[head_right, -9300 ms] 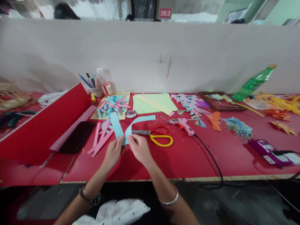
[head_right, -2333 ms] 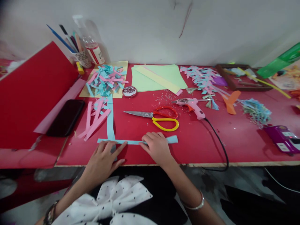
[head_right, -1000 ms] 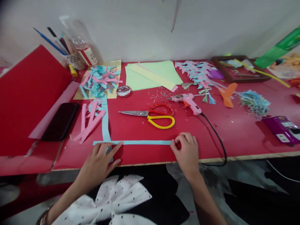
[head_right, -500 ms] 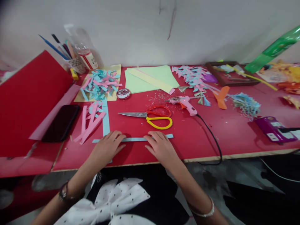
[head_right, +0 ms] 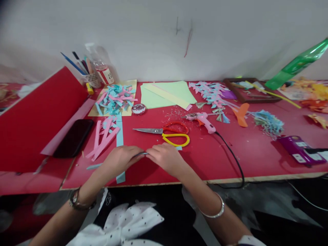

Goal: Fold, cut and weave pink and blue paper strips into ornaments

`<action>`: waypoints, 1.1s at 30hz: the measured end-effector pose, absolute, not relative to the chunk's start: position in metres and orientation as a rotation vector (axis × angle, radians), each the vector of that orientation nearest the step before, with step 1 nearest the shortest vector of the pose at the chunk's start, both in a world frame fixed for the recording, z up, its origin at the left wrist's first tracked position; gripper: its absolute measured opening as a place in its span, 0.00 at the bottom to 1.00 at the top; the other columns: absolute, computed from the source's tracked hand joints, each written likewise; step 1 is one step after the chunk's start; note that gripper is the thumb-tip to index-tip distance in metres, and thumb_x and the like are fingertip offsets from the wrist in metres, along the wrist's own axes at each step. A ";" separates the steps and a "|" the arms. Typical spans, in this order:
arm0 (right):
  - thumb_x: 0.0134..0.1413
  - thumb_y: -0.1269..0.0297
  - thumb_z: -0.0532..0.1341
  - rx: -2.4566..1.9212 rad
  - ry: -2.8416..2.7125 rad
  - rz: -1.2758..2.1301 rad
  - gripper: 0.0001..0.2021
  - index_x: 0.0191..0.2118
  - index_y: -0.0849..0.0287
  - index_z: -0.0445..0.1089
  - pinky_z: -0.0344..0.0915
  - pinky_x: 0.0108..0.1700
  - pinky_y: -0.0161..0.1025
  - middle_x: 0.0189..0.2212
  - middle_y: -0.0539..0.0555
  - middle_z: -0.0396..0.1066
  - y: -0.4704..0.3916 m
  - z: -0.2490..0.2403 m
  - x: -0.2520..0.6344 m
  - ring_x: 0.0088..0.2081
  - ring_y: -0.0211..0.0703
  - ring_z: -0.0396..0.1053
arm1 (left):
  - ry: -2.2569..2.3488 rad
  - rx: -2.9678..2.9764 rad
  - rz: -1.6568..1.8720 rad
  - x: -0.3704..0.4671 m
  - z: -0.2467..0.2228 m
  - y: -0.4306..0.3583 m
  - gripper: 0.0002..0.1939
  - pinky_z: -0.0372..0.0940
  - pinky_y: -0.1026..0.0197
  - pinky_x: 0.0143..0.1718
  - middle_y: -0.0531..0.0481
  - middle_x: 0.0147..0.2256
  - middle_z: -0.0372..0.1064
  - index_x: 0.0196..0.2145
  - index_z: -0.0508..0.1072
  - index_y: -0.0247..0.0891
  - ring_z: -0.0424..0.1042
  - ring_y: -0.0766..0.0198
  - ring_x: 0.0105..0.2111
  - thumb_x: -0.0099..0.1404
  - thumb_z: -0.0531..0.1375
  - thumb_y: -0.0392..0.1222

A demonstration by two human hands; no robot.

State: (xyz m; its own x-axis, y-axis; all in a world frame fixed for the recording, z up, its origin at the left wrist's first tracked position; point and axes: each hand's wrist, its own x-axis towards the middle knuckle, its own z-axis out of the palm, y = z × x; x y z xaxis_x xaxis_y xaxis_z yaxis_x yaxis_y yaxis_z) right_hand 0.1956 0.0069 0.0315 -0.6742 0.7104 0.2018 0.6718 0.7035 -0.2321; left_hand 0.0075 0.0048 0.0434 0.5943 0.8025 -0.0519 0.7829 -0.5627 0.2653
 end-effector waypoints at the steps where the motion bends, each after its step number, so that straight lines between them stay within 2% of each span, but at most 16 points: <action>1: 0.59 0.61 0.46 -1.102 -2.631 0.306 0.16 0.34 0.60 0.69 0.54 0.32 0.35 0.28 0.53 0.70 0.009 0.034 0.197 0.30 0.39 0.65 | 1.293 2.546 0.099 0.006 0.045 0.006 0.19 0.54 0.65 0.25 0.47 0.27 0.69 0.30 0.68 0.35 0.68 0.64 0.26 0.65 0.43 0.47; 7: 0.57 0.61 0.49 -1.041 -2.476 1.143 0.14 0.30 0.61 0.68 0.54 0.30 0.31 0.25 0.50 0.69 0.019 0.055 0.207 0.28 0.35 0.64 | 1.037 2.035 0.048 -0.007 0.060 0.011 0.20 0.55 0.69 0.22 0.54 0.16 0.64 0.26 0.68 0.35 0.62 0.71 0.16 0.65 0.43 0.47; 12: 0.55 0.59 0.50 -1.023 -2.385 1.452 0.15 0.26 0.63 0.67 0.52 0.26 0.31 0.20 0.48 0.62 0.029 0.060 0.211 0.23 0.33 0.58 | 0.828 1.507 -0.047 -0.026 0.062 0.020 0.19 0.55 0.71 0.16 0.57 0.13 0.60 0.28 0.65 0.34 0.58 0.73 0.12 0.62 0.46 0.51; 16: 0.55 0.57 0.49 -1.082 -2.304 1.549 0.16 0.27 0.63 0.66 0.49 0.22 0.30 0.19 0.47 0.59 0.032 0.055 0.211 0.20 0.31 0.54 | 0.870 1.522 -0.027 -0.029 0.060 0.022 0.20 0.59 0.69 0.22 0.53 0.19 0.65 0.27 0.66 0.33 0.64 0.71 0.18 0.62 0.47 0.53; 20: 0.55 0.57 0.48 -1.094 -2.300 1.567 0.16 0.27 0.63 0.66 0.48 0.21 0.30 0.17 0.46 0.56 0.031 0.055 0.207 0.19 0.31 0.52 | 0.985 1.878 0.115 -0.015 0.068 0.017 0.14 0.58 0.69 0.26 0.53 0.26 0.67 0.34 0.68 0.36 0.66 0.69 0.25 0.60 0.51 0.49; 22: 0.54 0.58 0.49 -1.081 -2.309 1.536 0.15 0.27 0.63 0.65 0.49 0.23 0.30 0.18 0.46 0.57 0.030 0.057 0.203 0.20 0.31 0.53 | 0.993 1.969 0.153 -0.006 0.071 0.015 0.14 0.57 0.69 0.26 0.54 0.25 0.67 0.35 0.68 0.36 0.65 0.70 0.24 0.61 0.51 0.48; 27: 0.52 0.61 0.52 -1.064 -2.307 1.397 0.12 0.26 0.63 0.66 0.52 0.26 0.30 0.21 0.48 0.61 0.027 0.063 0.197 0.24 0.33 0.57 | 0.922 1.800 0.162 0.008 0.065 0.014 0.20 0.57 0.69 0.23 0.54 0.20 0.66 0.27 0.67 0.33 0.63 0.72 0.17 0.64 0.44 0.50; 33: 0.53 0.63 0.52 -1.117 -2.363 1.354 0.11 0.27 0.61 0.66 0.54 0.25 0.29 0.17 0.47 0.63 0.019 0.071 0.201 0.20 0.32 0.60 | 0.850 1.691 0.134 0.008 0.056 0.017 0.20 0.56 0.71 0.19 0.55 0.18 0.64 0.27 0.68 0.32 0.61 0.74 0.15 0.62 0.47 0.51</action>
